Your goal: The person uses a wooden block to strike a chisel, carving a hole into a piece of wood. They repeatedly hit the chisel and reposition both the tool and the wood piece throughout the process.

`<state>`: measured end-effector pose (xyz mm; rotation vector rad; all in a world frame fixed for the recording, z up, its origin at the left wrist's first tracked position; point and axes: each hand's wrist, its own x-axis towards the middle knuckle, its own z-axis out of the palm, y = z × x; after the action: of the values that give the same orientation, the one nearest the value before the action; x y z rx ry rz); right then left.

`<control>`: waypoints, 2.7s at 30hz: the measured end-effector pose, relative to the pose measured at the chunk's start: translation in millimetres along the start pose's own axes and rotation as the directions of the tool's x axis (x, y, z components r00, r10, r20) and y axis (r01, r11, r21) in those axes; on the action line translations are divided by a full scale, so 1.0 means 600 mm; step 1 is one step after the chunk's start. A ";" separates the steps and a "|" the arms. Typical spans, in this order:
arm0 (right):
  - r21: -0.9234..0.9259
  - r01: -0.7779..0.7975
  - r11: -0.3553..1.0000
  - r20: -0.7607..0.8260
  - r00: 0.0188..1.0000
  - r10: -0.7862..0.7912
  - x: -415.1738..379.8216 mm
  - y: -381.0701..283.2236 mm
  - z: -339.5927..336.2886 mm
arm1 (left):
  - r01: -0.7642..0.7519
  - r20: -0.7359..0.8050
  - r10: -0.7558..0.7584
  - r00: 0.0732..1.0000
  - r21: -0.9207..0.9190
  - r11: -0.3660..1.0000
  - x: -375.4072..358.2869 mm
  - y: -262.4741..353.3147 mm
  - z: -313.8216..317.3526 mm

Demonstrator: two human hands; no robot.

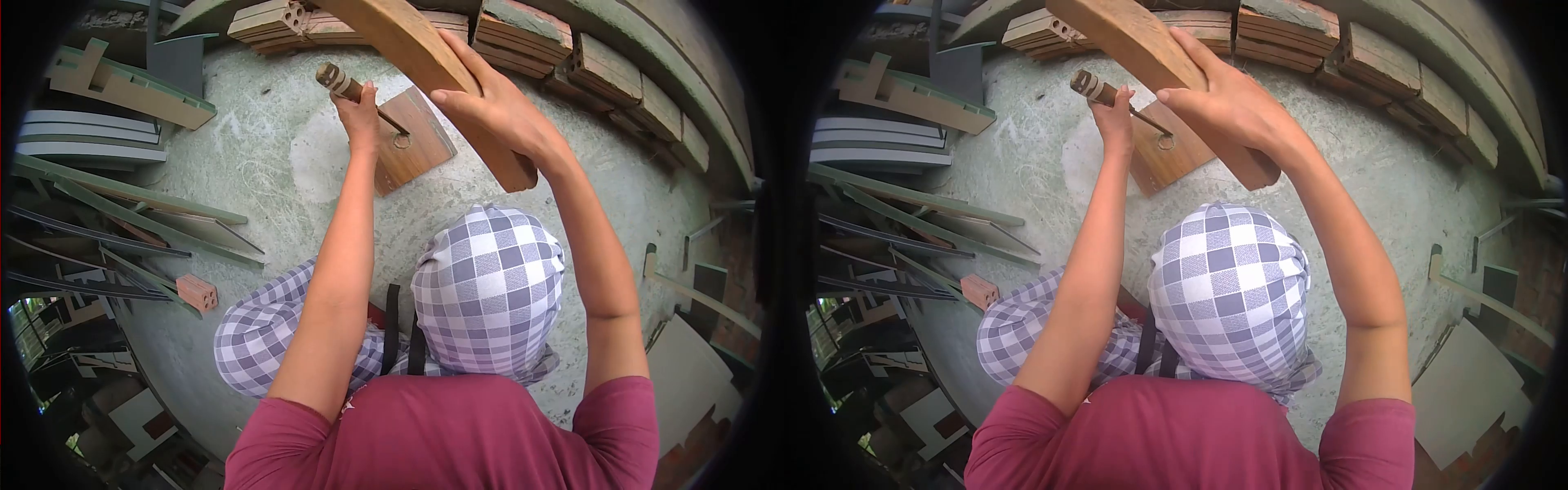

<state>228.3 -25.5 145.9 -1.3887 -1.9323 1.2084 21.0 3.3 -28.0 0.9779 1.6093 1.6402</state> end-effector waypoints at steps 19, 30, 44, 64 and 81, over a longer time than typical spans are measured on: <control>0.203 -0.170 0.964 -0.232 0.948 0.216 -0.118 0.047 -0.019 | -0.019 -0.307 0.035 0.951 0.053 0.998 0.007 -0.020 0.009; 0.122 -0.169 0.978 -0.251 0.948 0.195 -0.104 0.039 -0.004 | 0.050 -0.308 -0.016 0.951 0.102 0.994 -0.014 0.023 0.009; -0.276 0.390 0.879 -0.207 0.869 -0.450 -0.023 -0.197 -0.058 | 0.080 -0.260 -0.058 0.964 0.073 0.994 -0.043 0.046 0.032; -0.152 0.700 0.697 0.084 0.712 -0.697 0.138 -0.160 0.026 | 0.010 -0.319 0.013 0.948 0.070 0.997 -0.044 0.014 0.012; -0.376 0.456 0.807 0.369 0.872 -0.321 0.137 -0.091 0.074 | -0.098 -0.310 0.138 0.941 0.141 0.985 -0.045 0.007 0.008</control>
<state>135.0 27.7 161.0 -0.9508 -2.6804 0.8175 39.5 -17.1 -25.9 0.9204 1.9184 1.8756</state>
